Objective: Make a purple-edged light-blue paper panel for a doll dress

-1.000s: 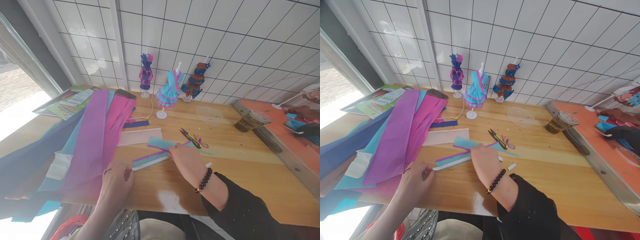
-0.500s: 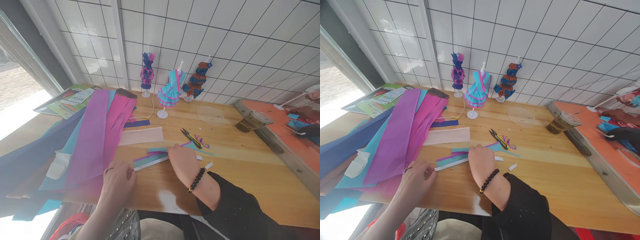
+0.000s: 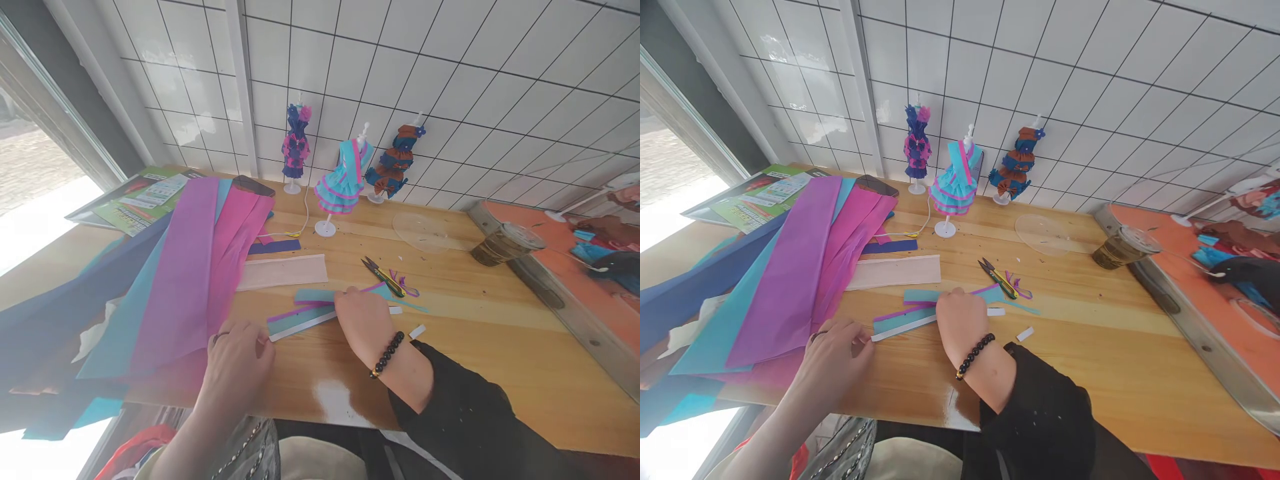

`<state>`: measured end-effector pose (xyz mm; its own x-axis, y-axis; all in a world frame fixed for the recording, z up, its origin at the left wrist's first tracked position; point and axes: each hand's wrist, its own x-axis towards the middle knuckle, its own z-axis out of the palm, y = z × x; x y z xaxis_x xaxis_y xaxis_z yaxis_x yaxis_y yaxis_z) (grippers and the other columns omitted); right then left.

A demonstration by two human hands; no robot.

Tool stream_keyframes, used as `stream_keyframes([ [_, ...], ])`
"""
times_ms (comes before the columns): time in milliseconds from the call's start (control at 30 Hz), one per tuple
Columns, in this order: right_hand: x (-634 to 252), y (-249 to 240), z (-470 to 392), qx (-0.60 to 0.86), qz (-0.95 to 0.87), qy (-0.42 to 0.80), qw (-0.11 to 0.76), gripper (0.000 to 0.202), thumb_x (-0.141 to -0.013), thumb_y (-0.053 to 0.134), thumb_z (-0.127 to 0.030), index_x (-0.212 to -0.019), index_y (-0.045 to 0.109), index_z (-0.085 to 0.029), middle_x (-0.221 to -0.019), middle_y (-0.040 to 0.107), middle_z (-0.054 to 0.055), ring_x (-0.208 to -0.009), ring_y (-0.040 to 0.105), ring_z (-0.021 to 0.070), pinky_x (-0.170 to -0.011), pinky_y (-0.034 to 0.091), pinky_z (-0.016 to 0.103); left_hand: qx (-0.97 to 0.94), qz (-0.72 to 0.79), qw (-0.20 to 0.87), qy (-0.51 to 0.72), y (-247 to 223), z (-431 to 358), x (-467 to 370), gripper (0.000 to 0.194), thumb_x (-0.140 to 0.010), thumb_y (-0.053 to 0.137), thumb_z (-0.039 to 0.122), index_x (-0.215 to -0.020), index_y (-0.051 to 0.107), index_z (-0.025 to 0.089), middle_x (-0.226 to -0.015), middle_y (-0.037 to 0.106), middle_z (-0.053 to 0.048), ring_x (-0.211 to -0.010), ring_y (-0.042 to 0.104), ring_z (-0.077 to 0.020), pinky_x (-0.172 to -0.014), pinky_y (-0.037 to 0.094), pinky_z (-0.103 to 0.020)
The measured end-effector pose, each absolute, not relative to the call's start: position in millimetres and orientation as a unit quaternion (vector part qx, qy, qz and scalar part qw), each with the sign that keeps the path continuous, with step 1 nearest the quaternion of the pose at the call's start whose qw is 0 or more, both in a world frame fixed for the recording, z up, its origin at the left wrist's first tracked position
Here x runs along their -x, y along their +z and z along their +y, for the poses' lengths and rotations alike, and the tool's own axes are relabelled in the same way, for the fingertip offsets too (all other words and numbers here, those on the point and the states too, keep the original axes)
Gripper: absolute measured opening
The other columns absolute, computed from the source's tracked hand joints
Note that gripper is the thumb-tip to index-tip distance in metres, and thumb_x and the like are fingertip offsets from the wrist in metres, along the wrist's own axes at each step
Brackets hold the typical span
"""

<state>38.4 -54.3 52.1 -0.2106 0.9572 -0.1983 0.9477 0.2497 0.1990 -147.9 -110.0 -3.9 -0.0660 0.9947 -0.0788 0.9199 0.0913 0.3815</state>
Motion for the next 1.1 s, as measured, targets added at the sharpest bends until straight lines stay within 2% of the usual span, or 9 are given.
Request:
stream_keyframes([
  [1100, -33.7, 50.2, -52.5, -0.616, 0.771, 0.020, 0.159, 0.023, -0.081, 0.043, -0.004, -0.089, 0.063, -0.008, -0.082, 0.065, 0.017, -0.075, 0.066, 0.0205, -0.060, 0.046, 0.026, -0.674, 0.716, 0.168, 0.068, 4.8, -102.5, 148.6, 0.022, -0.075, 0.038, 0.022, -0.067, 0.058, 0.020, -0.077, 0.064, -0.005, -0.082, 0.054, -0.0247, -0.069, 0.034, -0.036],
])
